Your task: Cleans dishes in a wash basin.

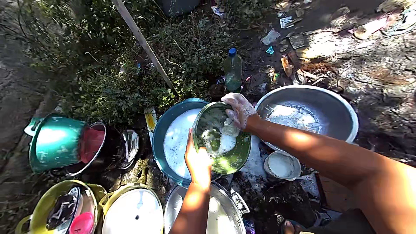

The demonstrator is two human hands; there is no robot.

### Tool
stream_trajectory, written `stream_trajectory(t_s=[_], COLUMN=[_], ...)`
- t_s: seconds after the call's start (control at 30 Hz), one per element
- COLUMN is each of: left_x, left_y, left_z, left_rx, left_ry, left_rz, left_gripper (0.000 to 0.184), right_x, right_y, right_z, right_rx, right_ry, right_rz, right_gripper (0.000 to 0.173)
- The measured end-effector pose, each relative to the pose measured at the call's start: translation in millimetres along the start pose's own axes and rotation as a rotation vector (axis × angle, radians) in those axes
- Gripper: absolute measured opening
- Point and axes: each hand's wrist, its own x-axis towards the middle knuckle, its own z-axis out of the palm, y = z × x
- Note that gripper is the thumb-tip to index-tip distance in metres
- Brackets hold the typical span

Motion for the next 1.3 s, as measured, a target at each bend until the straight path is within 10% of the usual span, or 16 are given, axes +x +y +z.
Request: stream_trajectory(t_s=[0.1,0.27,0.4,0.6,0.73,0.8,0.87,1.03,1.2,1.3], left_x=[2.3,-0.8,-4.9,-6.5,-16.6,-21.8,-24.3,-27.2,-26.6,-26.6], left_y=[-0.8,1.9,3.0,-4.5,0.7,6.7,1.3,-2.7,-2.2,-5.8], left_z=[1.4,3.7,5.7,3.5,14.4,23.0,19.5,23.3,24.3,19.4], left_rx=[-0.013,0.028,0.015,0.037,-0.049,-0.034,0.018,-0.055,0.009,-0.033], left_ry=[-0.001,-0.014,-0.001,0.018,0.042,0.100,0.063,0.066,0.096,0.060], left_rz=[-0.031,0.031,0.052,0.075,0.110,0.157,0.261,0.333,0.378,0.390], left_gripper=[0.065,0.064,0.063,0.062,0.045,0.023,0.041,0.052,0.047,0.052], right_x=[-25.5,-42.2,-59.7,-44.2,-3.6,7.8,19.7,37.7,10.1,14.6], right_y=[-7.6,-29.2,-73.8,-86.7,-105.9,-104.7,-92.1,-64.6,-91.9,-64.9], right_z=[2.0,26.1,32.0,4.2,5.2,14.5,15.6,-4.5,12.2,4.0], right_rx=[-0.150,-0.219,0.020,0.627,0.406,0.357,0.339,0.360,0.291,0.286], right_ry=[-0.224,-0.893,-1.020,-0.340,0.137,0.194,0.220,0.244,0.253,0.184], right_rz=[-0.194,0.096,0.249,0.297,-0.280,-0.435,-0.399,0.073,-0.368,-0.212], right_gripper=[0.034,0.072,0.047,0.033,0.025,0.028,0.030,0.032,0.021,0.028])
